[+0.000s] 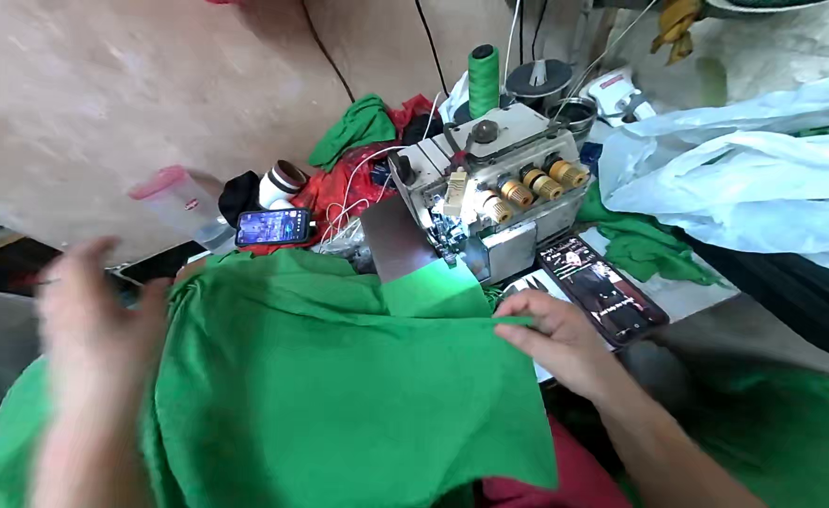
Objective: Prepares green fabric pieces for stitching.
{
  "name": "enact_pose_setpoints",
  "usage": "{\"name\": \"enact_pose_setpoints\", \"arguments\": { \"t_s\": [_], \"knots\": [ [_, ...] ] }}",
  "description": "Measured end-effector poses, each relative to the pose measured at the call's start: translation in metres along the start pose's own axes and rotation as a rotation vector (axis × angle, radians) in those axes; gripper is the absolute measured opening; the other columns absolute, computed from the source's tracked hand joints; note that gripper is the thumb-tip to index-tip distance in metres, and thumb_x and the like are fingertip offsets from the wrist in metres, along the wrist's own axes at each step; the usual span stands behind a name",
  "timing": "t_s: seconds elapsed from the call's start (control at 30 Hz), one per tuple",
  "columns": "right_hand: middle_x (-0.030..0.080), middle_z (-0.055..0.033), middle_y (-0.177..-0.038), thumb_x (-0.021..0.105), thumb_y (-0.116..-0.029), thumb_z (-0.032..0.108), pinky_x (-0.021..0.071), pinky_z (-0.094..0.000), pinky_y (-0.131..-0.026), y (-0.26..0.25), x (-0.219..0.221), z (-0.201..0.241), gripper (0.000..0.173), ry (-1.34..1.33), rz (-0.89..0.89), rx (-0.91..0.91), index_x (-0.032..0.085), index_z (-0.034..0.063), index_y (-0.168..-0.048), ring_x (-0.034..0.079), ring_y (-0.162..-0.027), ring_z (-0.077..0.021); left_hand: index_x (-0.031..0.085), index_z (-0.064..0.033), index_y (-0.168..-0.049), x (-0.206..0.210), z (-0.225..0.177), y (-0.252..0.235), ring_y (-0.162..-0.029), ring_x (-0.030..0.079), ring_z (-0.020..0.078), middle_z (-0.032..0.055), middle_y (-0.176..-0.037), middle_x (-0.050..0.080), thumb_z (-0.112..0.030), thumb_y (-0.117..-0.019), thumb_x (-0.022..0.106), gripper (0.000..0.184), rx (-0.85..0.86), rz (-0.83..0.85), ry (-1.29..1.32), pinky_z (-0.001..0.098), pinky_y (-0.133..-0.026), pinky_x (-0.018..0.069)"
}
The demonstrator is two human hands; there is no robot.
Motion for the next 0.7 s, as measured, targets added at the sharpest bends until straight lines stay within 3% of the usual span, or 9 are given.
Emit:
{"name": "enact_pose_setpoints", "arguments": {
  "t_s": [0.03,0.13,0.23,0.3,0.37,0.43,0.53,0.6,0.7],
  "knots": [
    [0.072,0.0037,-0.094,0.065,-0.0952,0.009,0.0548,-0.0129,-0.073,-0.001,0.009,0.0,0.012,0.052,0.015,-0.035,0.069,0.0011,-0.103,0.064,-0.081,0.0066,0.043,0.0061,-0.146,0.019,-0.064,-0.005,-0.133,0.048,0.05,0.0341,-0.145,0.046,-0.016,-0.0987,0.061,0.055,-0.078,0.072,0.163,0.067,-0.104,0.0407],
    [0.072,0.0012,-0.08,0.066,-0.0927,0.008,0.0529,-0.0107,-0.068,-0.003,0.031,0.003,0.011,0.088,0.08,-0.135,0.069,-0.0009,-0.099,0.063,-0.072,0.0065,0.055,-0.0038,-0.143,0.083,-0.203,0.012,-0.138,0.051,0.0322,0.0168,-0.144,0.057,-0.045,-0.0946,0.068,0.065,0.012,0.282,0.506,0.0568,-0.112,0.0405],
    [0.064,0.0035,-0.071,0.072,-0.0891,0.015,0.0482,-0.0077,-0.061,-0.003,0.032,0.01,0.015,0.132,0.047,-0.16,0.064,0.0023,-0.092,0.057,-0.064,0.0083,0.063,-0.0034,-0.126,0.122,-0.263,0.027,-0.104,0.067,0.0198,0.0063,-0.106,0.072,-0.047,-0.0844,0.079,0.063,0.099,0.489,0.67,0.0473,-0.102,0.0499],
    [0.063,0.0078,-0.072,0.074,-0.0884,0.018,0.0498,-0.0075,-0.06,-0.001,0.024,0.011,0.017,0.072,-0.013,-0.157,0.062,0.0067,-0.091,0.057,-0.064,0.0099,0.067,-0.0013,-0.108,0.13,-0.269,0.025,-0.081,0.068,0.0158,0.0078,-0.088,0.071,-0.037,-0.0896,0.076,0.041,0.077,0.606,0.739,0.0359,-0.078,0.0567],
    [0.065,0.0137,-0.081,0.066,-0.0983,0.034,0.0536,-0.0105,-0.065,0.001,0.018,0.005,0.022,0.007,-0.016,-0.139,0.061,0.0132,-0.1,0.061,-0.072,0.0097,0.069,-0.0001,-0.098,0.126,-0.269,0.02,-0.074,0.065,0.0142,0.0093,-0.081,0.067,-0.027,-0.0984,0.066,0.027,0.114,0.623,0.771,0.0296,-0.07,0.0534],
    [0.068,0.0118,-0.094,0.051,-0.1047,0.046,0.0555,-0.0163,-0.074,0.009,0.019,-0.009,0.04,-0.035,0.07,-0.054,0.062,0.0087,-0.115,0.064,-0.084,0.0064,0.072,-0.0011,-0.1,0.117,-0.264,0.012,-0.084,0.066,0.0112,0.0087,-0.091,0.07,-0.016,-0.0984,0.064,0.018,0.101,0.602,0.764,0.0254,-0.078,0.0538],
    [0.072,-0.003,-0.106,0.054,-0.1038,0.022,0.0551,-0.0182,-0.085,0.031,0.037,-0.029,0.037,-0.088,0.185,0.169,0.058,-0.0092,-0.123,0.066,-0.094,0.0017,0.074,-0.002,-0.102,0.106,-0.247,-0.002,-0.078,0.067,0.0051,0.0047,-0.087,0.072,-0.014,-0.0924,0.073,0.015,-0.075,0.531,0.652,0.022,-0.073,0.0555],
    [0.073,-0.0037,-0.104,0.056,-0.1007,0.01,0.0584,-0.0199,-0.08,0.051,0.046,-0.042,0.029,-0.137,0.204,0.29,0.059,-0.0082,-0.123,0.07,-0.09,-0.0013,0.075,-0.0034,-0.099,0.107,-0.239,-0.009,-0.078,0.066,0.0052,0.0027,-0.086,0.071,-0.012,-0.0899,0.076,0.012,-0.066,0.497,0.623,0.0227,-0.073,0.0546],
    [0.076,-0.0003,-0.096,0.053,-0.1027,0.008,0.0653,-0.0287,-0.075,0.082,0.053,-0.057,0.018,-0.228,0.216,0.355,0.063,0.0009,-0.116,0.076,-0.083,-0.0099,0.076,-0.0097,-0.102,0.121,-0.229,-0.007,-0.094,0.067,0.0054,-0.0017,-0.098,0.073,0.001,-0.0883,0.068,0.019,0.023,0.474,0.693,0.0238,-0.085,0.0546]
  ]
}}
Point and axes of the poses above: each hand's wrist, its own y-axis away from the middle knuckle, its own x-axis out of the palm, z = x × y, the point moved 7 cm from there along -y, towards the middle knuckle
